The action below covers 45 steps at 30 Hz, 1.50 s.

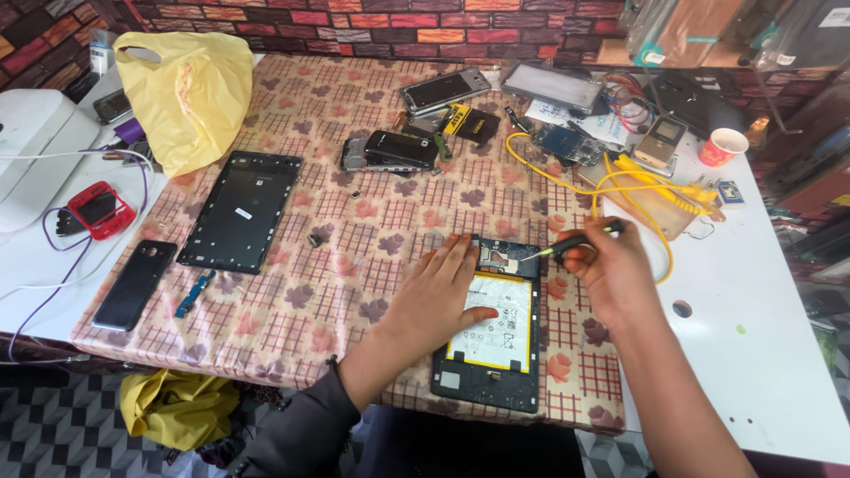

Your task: The person uses a screwdriver to remove screws from a disassembled mobile phone chassis. They then use a prying tool to lift and disconnect internal components near the battery area. The person continues to unscrew and adjust small parts within the phone frame.

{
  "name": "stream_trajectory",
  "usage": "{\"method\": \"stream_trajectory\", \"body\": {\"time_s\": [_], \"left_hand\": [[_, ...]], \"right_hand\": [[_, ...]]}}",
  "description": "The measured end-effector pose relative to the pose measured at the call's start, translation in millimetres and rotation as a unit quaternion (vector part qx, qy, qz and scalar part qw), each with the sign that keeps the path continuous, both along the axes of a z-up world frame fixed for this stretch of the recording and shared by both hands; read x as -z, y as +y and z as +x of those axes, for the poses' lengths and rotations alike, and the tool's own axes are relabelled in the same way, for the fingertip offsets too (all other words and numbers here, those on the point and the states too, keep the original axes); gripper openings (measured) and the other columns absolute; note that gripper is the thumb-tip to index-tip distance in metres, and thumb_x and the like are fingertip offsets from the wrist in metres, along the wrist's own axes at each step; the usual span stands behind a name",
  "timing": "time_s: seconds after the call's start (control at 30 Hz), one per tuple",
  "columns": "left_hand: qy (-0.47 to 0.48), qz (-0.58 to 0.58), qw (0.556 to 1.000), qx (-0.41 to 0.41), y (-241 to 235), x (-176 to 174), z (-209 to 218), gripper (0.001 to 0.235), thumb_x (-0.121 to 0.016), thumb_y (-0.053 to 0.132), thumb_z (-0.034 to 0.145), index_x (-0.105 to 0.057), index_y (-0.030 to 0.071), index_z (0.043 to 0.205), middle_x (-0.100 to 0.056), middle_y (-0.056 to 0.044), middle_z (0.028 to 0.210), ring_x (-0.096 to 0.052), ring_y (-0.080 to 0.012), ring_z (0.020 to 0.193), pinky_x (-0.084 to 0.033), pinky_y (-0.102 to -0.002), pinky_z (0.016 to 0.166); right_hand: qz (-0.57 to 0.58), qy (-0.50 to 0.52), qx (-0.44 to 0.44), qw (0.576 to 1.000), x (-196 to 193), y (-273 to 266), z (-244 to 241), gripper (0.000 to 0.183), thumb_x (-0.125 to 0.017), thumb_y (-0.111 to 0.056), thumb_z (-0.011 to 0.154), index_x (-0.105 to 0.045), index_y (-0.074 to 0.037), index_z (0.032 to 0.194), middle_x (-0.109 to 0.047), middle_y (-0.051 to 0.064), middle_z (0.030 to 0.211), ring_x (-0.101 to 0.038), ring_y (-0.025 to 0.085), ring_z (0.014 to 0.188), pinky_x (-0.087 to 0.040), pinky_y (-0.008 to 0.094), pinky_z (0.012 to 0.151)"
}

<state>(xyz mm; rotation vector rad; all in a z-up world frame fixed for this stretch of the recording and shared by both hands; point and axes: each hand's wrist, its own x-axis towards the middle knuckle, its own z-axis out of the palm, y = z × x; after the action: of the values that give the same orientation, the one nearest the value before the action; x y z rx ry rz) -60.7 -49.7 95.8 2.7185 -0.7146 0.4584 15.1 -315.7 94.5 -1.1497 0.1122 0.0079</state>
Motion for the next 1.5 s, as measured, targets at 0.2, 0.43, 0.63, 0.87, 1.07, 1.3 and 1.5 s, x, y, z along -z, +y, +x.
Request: {"method": "stream_trajectory", "body": {"time_s": [0.2,0.43,0.63,0.87,1.07,1.3,1.5], "left_hand": [[-0.018,0.022,0.999,0.034,2.0,9.4,4.8,0.089,-0.063,0.062,0.089,-0.047,-0.008,0.142,-0.046,-0.026,0.151,-0.042,-0.0389,0.142,-0.035,-0.049,0.115],[0.018,0.031,0.999,0.04,6.9,12.5,4.5,0.086,-0.058,0.063,0.092,-0.048,-0.006,0.143,-0.043,-0.026,0.154,-0.042,-0.0384,0.143,-0.034,-0.05,0.114],[0.011,0.046,0.998,0.044,7.8,13.7,7.3,0.085,-0.054,0.064,0.094,-0.049,-0.005,0.142,-0.043,-0.026,0.154,-0.041,-0.0387,0.143,-0.033,-0.05,0.115],[-0.006,0.03,0.998,0.055,9.3,14.8,9.0,0.086,-0.055,0.065,0.093,-0.051,-0.006,0.141,-0.046,-0.026,0.152,-0.043,-0.0392,0.142,-0.033,-0.05,0.116],[-0.034,0.008,0.998,0.051,9.2,12.5,5.8,0.082,-0.058,0.063,0.093,-0.054,-0.005,0.138,-0.05,-0.024,0.149,-0.047,-0.0384,0.139,-0.035,-0.051,0.114],[-0.066,-0.023,0.996,0.053,9.4,1.4,7.0,0.073,-0.071,0.049,0.089,-0.056,-0.007,0.135,-0.059,-0.023,0.138,-0.056,-0.0353,0.129,-0.044,-0.045,0.109],[-0.093,-0.022,0.993,0.069,10.5,-5.6,16.0,0.055,-0.074,0.031,0.088,-0.063,-0.006,0.127,-0.063,-0.02,0.132,-0.058,-0.0331,0.127,-0.047,-0.042,0.107]], "right_hand": [[0.047,0.075,-0.03,0.996,8.1,16.4,-0.6,0.019,-0.052,-0.006,0.099,-0.041,-0.012,0.113,-0.066,0.015,0.096,-0.06,0.015,0.071,-0.064,0.049,0.079],[0.028,0.086,-0.036,0.995,12.4,24.1,0.3,0.019,-0.052,-0.008,0.101,-0.042,-0.013,0.116,-0.066,0.014,0.097,-0.06,0.015,0.074,-0.063,0.045,0.08],[0.005,0.097,-0.022,0.995,16.7,25.2,1.9,0.017,-0.051,-0.008,0.101,-0.041,-0.014,0.114,-0.067,0.015,0.098,-0.06,0.014,0.073,-0.063,0.042,0.078],[-0.002,0.082,-0.022,0.996,19.4,25.7,0.9,0.016,-0.052,-0.009,0.101,-0.043,-0.012,0.114,-0.067,0.015,0.097,-0.06,0.014,0.073,-0.062,0.041,0.077],[0.0,0.081,-0.017,0.997,19.6,25.3,1.1,0.018,-0.052,-0.007,0.1,-0.042,-0.011,0.115,-0.066,0.016,0.097,-0.06,0.015,0.074,-0.062,0.041,0.076],[-0.009,0.08,0.002,0.997,16.0,28.9,-2.1,0.024,-0.052,-0.008,0.1,-0.038,-0.01,0.119,-0.065,0.015,0.097,-0.059,0.015,0.074,-0.063,0.041,0.075],[-0.198,-0.002,0.01,0.98,-6.7,15.5,-8.6,0.035,-0.058,-0.014,0.1,-0.044,-0.009,0.132,-0.067,0.012,0.083,-0.057,0.014,0.065,-0.05,0.032,0.061]]}}
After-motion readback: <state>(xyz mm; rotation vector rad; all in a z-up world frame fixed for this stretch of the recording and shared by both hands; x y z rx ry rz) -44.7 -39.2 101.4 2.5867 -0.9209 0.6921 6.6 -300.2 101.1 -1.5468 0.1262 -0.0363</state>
